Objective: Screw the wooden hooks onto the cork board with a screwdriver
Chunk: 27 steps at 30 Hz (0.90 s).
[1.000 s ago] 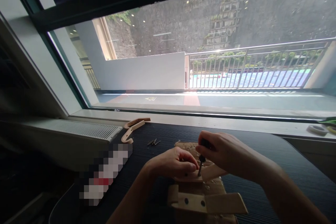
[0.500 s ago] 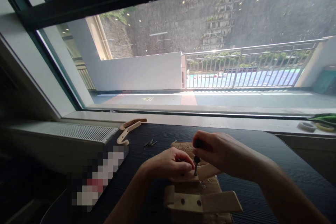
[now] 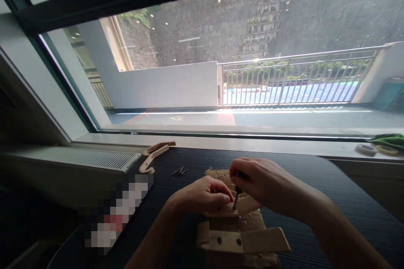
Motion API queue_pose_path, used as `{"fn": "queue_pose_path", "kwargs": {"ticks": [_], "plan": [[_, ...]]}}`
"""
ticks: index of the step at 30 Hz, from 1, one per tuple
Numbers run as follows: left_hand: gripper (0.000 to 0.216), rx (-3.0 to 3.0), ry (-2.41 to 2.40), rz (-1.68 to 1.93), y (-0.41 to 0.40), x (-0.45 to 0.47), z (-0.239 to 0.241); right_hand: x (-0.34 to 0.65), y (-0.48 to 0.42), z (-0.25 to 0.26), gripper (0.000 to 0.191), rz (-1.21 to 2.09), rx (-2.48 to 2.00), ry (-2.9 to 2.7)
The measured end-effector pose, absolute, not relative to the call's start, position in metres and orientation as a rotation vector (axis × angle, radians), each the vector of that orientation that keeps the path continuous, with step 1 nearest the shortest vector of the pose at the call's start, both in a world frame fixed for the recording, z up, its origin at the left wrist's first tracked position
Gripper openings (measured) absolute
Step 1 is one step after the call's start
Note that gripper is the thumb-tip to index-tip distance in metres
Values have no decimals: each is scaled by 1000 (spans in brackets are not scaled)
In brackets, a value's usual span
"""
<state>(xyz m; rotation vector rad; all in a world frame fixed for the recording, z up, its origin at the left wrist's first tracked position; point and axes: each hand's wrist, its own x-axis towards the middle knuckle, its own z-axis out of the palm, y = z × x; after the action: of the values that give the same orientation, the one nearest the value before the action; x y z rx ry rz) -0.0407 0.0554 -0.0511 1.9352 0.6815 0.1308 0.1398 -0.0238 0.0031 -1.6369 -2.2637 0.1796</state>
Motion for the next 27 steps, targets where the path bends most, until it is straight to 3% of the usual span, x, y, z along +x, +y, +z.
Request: {"fn": "queue_pose_path", "kwargs": {"ticks": [5, 11, 15, 20, 27], "plan": [[30, 1907, 674, 135, 56, -41, -50, 143, -15, 2, 24, 58, -1812, -2214], [42, 1823, 523, 205, 63, -46, -52, 133, -24, 34, 14, 241, -1730, -2529], [52, 1620, 394, 555, 71, -53, -63, 110, -27, 50, 18, 144, -1800, -2793], [41, 1362, 627, 1096, 64, -68, -93, 101, -23, 47, 18, 72, -1835, -3027], [53, 1702, 569, 913, 46, -78, -104, 105, -16, 48, 20, 92, -1806, -3019]]}}
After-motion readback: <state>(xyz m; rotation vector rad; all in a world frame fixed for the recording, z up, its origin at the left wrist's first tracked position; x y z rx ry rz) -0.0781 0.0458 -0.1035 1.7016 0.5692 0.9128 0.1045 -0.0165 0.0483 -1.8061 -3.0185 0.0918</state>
